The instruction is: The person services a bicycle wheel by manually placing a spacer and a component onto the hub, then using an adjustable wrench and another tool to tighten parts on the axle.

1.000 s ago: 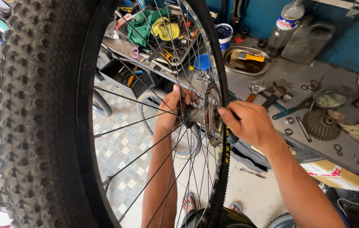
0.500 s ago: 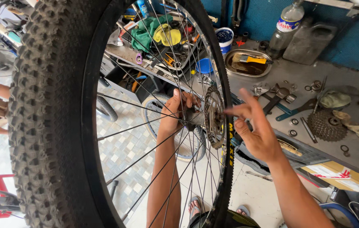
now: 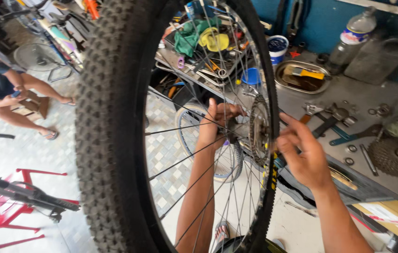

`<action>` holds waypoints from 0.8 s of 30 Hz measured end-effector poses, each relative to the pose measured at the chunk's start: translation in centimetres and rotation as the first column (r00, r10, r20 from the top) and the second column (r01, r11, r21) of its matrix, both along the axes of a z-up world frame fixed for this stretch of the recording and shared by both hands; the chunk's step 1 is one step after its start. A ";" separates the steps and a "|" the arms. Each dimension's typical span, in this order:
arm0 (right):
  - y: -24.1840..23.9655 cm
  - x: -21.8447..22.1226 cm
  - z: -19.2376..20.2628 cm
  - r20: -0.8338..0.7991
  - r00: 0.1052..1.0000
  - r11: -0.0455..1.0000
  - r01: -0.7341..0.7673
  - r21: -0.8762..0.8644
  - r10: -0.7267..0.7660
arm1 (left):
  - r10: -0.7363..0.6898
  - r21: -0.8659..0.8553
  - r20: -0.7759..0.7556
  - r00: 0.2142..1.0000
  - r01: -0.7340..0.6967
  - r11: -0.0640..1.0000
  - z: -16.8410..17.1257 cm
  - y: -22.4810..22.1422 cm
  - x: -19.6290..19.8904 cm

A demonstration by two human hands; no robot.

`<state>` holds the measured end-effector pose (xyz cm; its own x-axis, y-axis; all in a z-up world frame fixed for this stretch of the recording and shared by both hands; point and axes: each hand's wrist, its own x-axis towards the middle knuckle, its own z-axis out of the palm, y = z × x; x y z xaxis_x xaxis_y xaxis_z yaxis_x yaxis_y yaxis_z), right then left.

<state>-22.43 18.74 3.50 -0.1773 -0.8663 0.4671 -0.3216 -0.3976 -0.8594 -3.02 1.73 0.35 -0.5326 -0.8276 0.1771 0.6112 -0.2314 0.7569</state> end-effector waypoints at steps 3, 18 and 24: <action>-0.6 0.1 0.3 0.070 0.997 0.999 0.020 -0.029 -0.018 | -0.011 0.000 -0.034 0.999 0.011 1.000 -0.4 -0.2 -0.2; -1.5 -1.1 1.0 -0.306 0.936 0.974 0.208 0.088 -0.172 | -0.008 -0.028 -0.026 1.000 0.007 1.000 -0.2 -0.2 -0.1; -1.2 -1.1 -0.5 0.052 0.998 0.991 0.028 0.128 -0.035 | 0.009 -0.019 0.010 1.000 -0.009 1.000 0.0 -0.2 0.2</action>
<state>-23.53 17.58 2.97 -0.2272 -0.9116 0.3424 -0.2843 -0.2742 -0.9187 -2.84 1.56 0.39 -0.5273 -0.8287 0.1875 0.6055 -0.2116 0.7672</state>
